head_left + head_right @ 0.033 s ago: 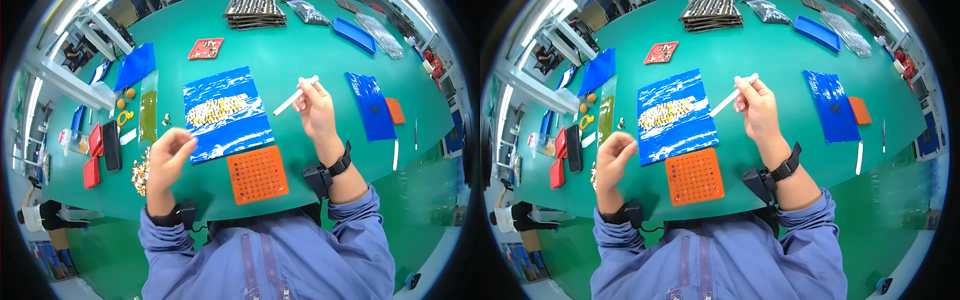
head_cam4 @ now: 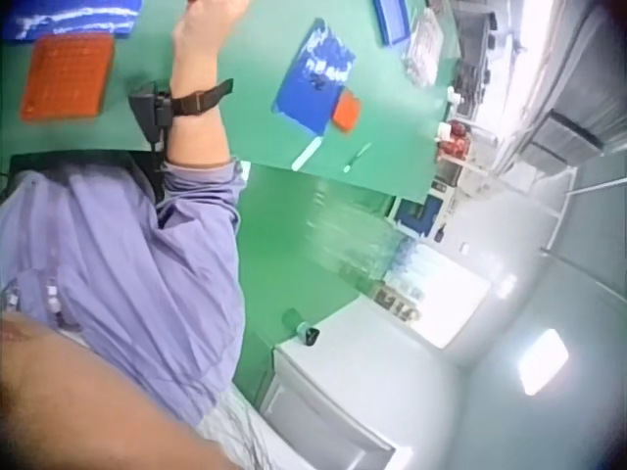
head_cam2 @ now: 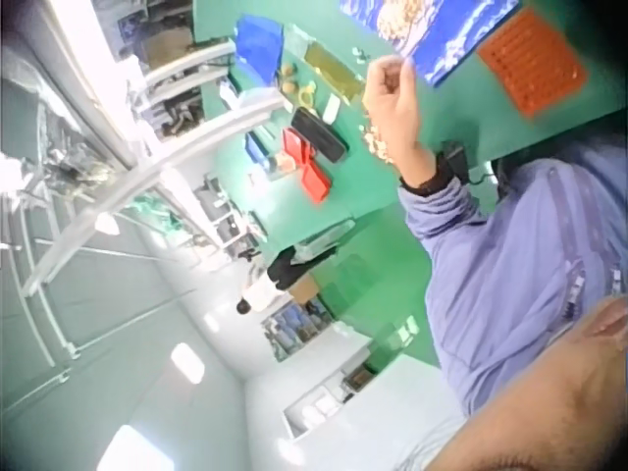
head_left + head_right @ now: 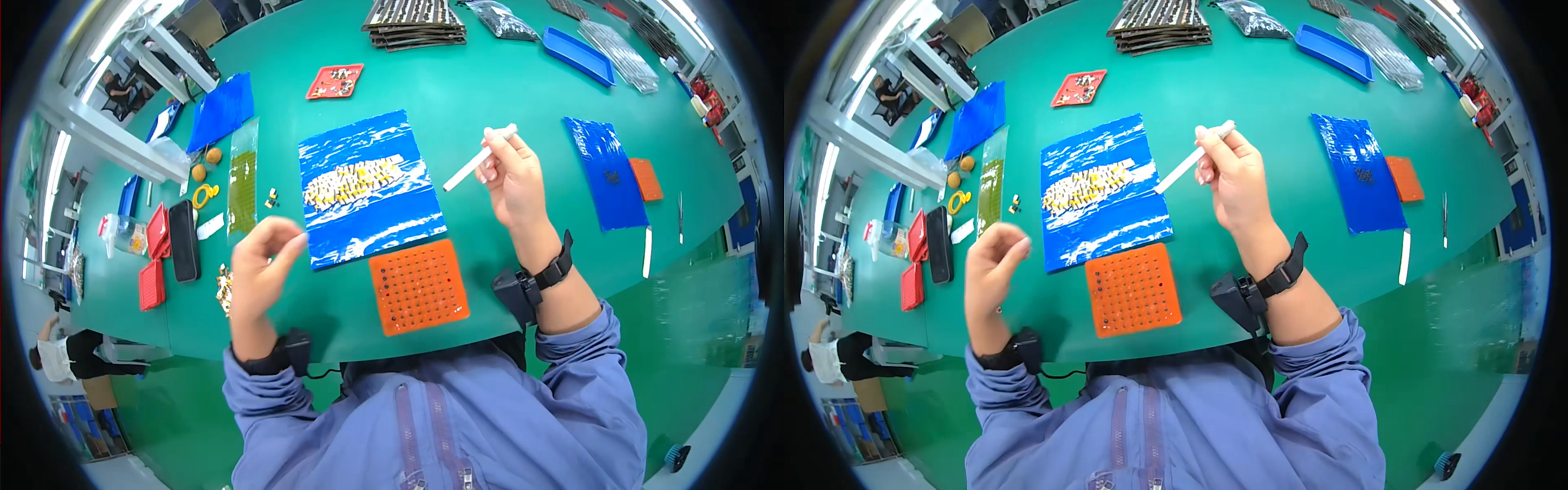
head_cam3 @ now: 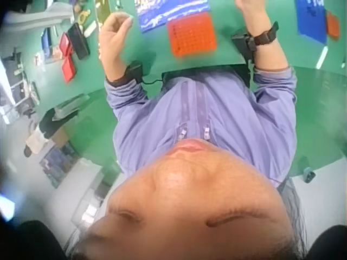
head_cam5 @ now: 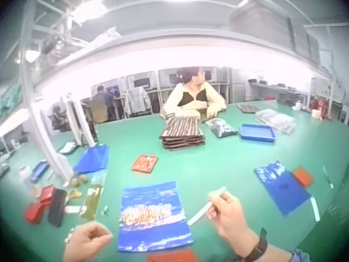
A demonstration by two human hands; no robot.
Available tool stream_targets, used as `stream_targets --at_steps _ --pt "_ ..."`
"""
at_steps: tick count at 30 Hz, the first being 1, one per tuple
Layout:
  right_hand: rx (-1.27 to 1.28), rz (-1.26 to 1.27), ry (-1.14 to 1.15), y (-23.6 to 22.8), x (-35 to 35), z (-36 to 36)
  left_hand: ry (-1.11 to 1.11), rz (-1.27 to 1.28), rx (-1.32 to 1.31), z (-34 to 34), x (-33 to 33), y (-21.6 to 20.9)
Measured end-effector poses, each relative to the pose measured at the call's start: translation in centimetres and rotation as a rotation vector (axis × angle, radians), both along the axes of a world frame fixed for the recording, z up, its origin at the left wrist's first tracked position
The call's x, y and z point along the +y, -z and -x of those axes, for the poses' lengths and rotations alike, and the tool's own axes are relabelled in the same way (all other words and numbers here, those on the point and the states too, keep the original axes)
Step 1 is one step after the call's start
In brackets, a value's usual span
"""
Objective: The person uses a white stick-like tool to pick up small electronic components from a blue sheet and place them into the holes of an orange grid tray. The person repeats this process continuously, handling the components one at a time.
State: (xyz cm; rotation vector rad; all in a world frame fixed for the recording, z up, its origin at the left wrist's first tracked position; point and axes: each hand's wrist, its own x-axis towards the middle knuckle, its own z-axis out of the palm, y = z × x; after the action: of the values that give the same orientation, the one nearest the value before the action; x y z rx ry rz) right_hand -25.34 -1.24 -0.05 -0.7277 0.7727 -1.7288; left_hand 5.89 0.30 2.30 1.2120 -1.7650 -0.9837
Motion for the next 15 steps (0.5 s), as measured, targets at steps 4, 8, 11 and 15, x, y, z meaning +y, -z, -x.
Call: stream_targets --at_steps 4,8,11,15 --pt "0.006 -0.016 -0.052 -0.5 0.6 -0.6 -0.27 0.105 -0.504 -4.9 0.8 -0.9" --pt "0.033 -0.005 -0.097 -0.6 1.0 -0.9 -0.221 0.218 -1.029 -6.1 0.9 -2.1" --pt "0.049 -0.003 -0.11 -0.1 1.1 -1.1 -0.103 0.282 -0.967 -3.0 -0.2 -3.2" --pt "0.045 0.01 -0.138 0.3 1.2 -1.1 0.237 0.313 -0.772 3.7 -3.1 -2.7"
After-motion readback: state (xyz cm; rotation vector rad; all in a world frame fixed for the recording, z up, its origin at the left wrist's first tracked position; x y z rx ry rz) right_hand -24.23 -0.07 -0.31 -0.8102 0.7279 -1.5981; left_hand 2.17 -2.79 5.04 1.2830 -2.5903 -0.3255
